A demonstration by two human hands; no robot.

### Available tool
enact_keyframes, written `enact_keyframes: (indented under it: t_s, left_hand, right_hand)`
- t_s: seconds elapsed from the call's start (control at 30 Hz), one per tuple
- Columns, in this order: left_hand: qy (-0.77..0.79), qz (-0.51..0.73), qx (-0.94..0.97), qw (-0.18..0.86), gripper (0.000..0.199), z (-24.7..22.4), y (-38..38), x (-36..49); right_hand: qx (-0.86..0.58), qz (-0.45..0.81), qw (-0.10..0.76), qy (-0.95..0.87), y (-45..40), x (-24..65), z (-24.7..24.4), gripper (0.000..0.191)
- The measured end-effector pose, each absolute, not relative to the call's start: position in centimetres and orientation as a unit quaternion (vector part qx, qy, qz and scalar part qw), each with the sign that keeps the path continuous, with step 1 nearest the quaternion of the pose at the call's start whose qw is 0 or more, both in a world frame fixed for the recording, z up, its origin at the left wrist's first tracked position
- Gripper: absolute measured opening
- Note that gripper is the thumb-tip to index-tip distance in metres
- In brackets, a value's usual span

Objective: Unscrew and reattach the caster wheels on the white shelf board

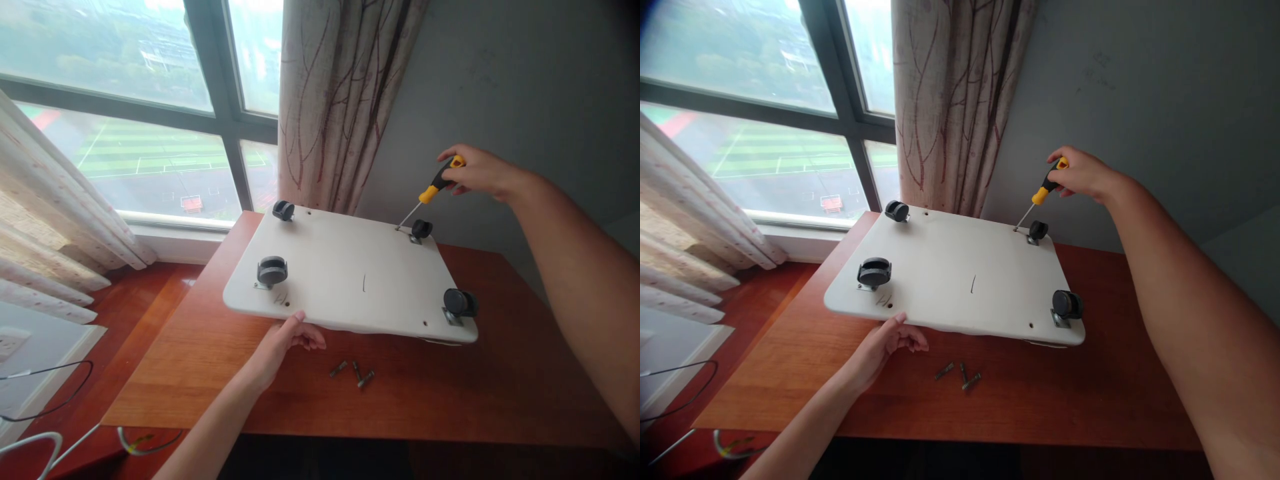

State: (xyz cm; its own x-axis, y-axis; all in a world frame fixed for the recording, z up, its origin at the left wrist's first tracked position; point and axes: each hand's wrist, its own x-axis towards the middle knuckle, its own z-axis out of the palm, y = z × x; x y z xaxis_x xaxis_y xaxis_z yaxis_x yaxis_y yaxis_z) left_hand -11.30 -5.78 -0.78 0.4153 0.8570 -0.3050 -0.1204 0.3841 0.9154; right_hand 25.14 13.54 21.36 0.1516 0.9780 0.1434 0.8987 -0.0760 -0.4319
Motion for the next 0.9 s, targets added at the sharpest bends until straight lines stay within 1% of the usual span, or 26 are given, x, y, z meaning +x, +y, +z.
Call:
enact_keyframes:
  t_s: [0.03, 0.07, 0.13, 0.2, 0.23, 0.27, 0.3, 0.4, 0.43, 0.47, 0.53, 0.57, 0.63, 0.7, 0.83, 0.9]
  left_hand:
    - [0.421, 0.341, 0.439, 0.717, 0.066, -0.7, -5.8, -11.3]
    - [0.422, 0.341, 0.440, 0.715, 0.066, -0.7, -5.8, -11.3]
    - [0.425, 0.339, 0.442, 0.713, 0.066, -0.5, -5.9, -11.3]
    - [0.428, 0.336, 0.443, 0.712, 0.066, -0.3, -5.9, -11.3]
    - [0.430, 0.335, 0.443, 0.712, 0.066, -0.3, -5.9, -11.2]
    - [0.431, 0.335, 0.442, 0.712, 0.066, -0.2, -5.9, -11.2]
    - [0.433, 0.336, 0.441, 0.711, 0.067, -0.1, -5.9, -11.2]
    - [0.433, 0.339, 0.437, 0.712, 0.066, -0.2, -5.8, -11.2]
    - [0.431, 0.340, 0.437, 0.713, 0.065, -0.3, -5.8, -11.2]
    - [0.428, 0.341, 0.437, 0.714, 0.065, -0.4, -5.8, -11.2]
    - [0.422, 0.344, 0.439, 0.715, 0.066, -0.7, -5.8, -11.2]
    - [0.420, 0.345, 0.439, 0.716, 0.066, -0.7, -5.8, -11.2]
    - [0.420, 0.345, 0.436, 0.717, 0.066, -0.8, -5.8, -11.3]
    - [0.423, 0.344, 0.433, 0.718, 0.066, -0.7, -5.8, -11.3]
    - [0.426, 0.345, 0.435, 0.714, 0.067, -0.5, -5.8, -11.2]
    - [0.427, 0.343, 0.437, 0.714, 0.067, -0.5, -5.8, -11.2]
  right_hand:
    - [-0.720, 0.128, 0.234, -0.641, 13.5, 25.2, 21.3, 0.042]
    - [-0.720, 0.133, 0.241, -0.637, 13.4, 25.3, 21.2, 0.038]
    - [-0.739, 0.055, 0.225, -0.633, 13.3, 25.3, 21.0, 0.028]
    - [-0.749, -0.051, 0.198, -0.631, 13.3, 25.3, 20.7, 0.030]
    - [-0.743, -0.082, 0.192, -0.636, 13.4, 25.4, 20.5, 0.029]
    - [-0.730, -0.085, 0.199, -0.649, 13.5, 25.6, 20.3, 0.024]
    - [-0.712, -0.059, 0.216, -0.666, 13.6, 25.7, 20.2, 0.023]
    - [-0.656, 0.078, 0.265, -0.702, 13.9, 25.9, 20.0, 0.042]
    - [-0.654, 0.097, 0.267, -0.701, 13.8, 25.8, 20.1, 0.045]
    - [-0.667, 0.086, 0.259, -0.693, 13.7, 25.7, 20.2, 0.044]
    - [-0.714, -0.007, 0.223, -0.664, 13.5, 25.3, 20.3, 0.038]
    - [-0.733, -0.053, 0.204, -0.647, 13.4, 25.1, 20.4, 0.038]
    - [-0.746, -0.084, 0.192, -0.632, 13.2, 24.9, 20.4, 0.039]
    - [-0.730, -0.049, 0.216, -0.646, 13.2, 25.0, 20.2, 0.035]
    - [-0.670, 0.091, 0.307, -0.669, 13.4, 25.4, 19.8, 0.046]
    - [-0.646, 0.162, 0.337, -0.666, 13.5, 25.5, 19.7, 0.046]
